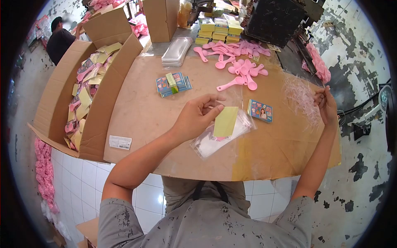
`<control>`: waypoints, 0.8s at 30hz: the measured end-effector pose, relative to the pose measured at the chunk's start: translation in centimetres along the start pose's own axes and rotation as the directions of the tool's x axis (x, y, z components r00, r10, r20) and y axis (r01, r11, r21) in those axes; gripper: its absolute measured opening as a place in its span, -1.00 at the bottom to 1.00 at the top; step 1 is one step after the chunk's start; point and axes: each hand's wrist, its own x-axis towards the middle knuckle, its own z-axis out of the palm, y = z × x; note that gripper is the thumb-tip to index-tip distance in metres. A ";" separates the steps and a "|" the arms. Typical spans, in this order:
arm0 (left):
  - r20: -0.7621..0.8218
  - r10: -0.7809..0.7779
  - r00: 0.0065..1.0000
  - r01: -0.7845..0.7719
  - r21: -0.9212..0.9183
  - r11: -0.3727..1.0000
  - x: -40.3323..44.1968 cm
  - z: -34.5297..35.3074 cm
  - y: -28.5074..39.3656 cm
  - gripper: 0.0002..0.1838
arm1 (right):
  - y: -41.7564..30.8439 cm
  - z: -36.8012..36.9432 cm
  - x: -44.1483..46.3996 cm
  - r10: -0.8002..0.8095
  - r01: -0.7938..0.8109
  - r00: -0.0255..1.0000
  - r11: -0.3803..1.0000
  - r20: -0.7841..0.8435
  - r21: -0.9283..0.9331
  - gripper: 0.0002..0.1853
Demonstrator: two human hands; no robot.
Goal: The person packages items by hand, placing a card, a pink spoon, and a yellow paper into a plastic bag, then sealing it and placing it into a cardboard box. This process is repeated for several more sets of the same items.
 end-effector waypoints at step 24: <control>0.003 0.007 1.000 -0.006 -0.049 0.999 -0.1 0.2 0.7 -0.65 | -21.5 18.7 -6.6 -0.404 -0.014 0.881 0.499 0.247 0.867 -0.80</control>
